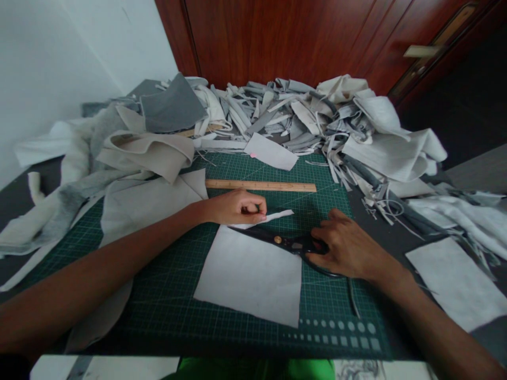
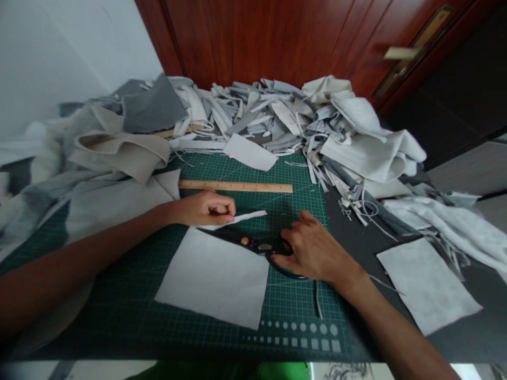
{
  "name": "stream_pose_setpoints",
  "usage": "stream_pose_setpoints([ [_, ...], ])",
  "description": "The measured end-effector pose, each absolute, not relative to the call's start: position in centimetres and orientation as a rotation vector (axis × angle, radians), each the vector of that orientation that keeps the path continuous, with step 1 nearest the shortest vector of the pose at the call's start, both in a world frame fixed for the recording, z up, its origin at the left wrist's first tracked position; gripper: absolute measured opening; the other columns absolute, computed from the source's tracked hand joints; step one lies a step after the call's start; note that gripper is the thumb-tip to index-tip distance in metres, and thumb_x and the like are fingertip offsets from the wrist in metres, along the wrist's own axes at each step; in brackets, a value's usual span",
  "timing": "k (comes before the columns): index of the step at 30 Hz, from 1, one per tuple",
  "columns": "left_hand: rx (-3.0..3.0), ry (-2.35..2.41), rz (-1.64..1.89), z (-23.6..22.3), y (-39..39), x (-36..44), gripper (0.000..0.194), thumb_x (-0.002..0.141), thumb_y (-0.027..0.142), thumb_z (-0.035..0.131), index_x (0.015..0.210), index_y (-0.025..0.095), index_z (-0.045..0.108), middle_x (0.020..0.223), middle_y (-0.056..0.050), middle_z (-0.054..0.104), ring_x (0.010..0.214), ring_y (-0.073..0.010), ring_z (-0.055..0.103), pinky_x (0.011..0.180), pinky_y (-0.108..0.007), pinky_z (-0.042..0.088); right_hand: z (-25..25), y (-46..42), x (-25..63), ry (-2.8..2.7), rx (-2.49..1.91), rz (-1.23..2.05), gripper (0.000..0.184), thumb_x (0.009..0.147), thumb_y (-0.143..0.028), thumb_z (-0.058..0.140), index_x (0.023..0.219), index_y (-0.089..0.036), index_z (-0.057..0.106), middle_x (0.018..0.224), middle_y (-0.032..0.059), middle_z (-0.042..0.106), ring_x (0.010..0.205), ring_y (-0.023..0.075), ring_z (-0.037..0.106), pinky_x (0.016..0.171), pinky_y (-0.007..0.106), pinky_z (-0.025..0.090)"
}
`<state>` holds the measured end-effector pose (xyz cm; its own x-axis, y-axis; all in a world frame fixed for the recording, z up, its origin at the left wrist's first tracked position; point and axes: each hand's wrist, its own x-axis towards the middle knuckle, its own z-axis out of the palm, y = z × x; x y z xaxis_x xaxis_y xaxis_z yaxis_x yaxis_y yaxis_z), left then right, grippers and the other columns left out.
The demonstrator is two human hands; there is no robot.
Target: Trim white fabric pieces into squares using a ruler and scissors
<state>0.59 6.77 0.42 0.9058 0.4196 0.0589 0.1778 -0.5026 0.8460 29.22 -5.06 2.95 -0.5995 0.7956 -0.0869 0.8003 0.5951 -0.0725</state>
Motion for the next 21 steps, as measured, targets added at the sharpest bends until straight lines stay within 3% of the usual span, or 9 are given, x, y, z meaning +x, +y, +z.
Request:
stream_pose_setpoints([
  [21,2.14,0.423,0.318,0.02,6.99,0.61,0.019,0.096,0.033,0.062,0.086,0.017,0.061,0.05,0.006,0.056,0.043,-0.0076,0.043,0.044,-0.019,0.028,2.69,-5.12,29.31,2.763,1.363,-0.076,0.037,0.095,-0.044,0.062,0.066,-0.02,0.064,0.062,0.0037,0.064,0.063,0.0197,0.052,0.076,0.037,0.031],
])
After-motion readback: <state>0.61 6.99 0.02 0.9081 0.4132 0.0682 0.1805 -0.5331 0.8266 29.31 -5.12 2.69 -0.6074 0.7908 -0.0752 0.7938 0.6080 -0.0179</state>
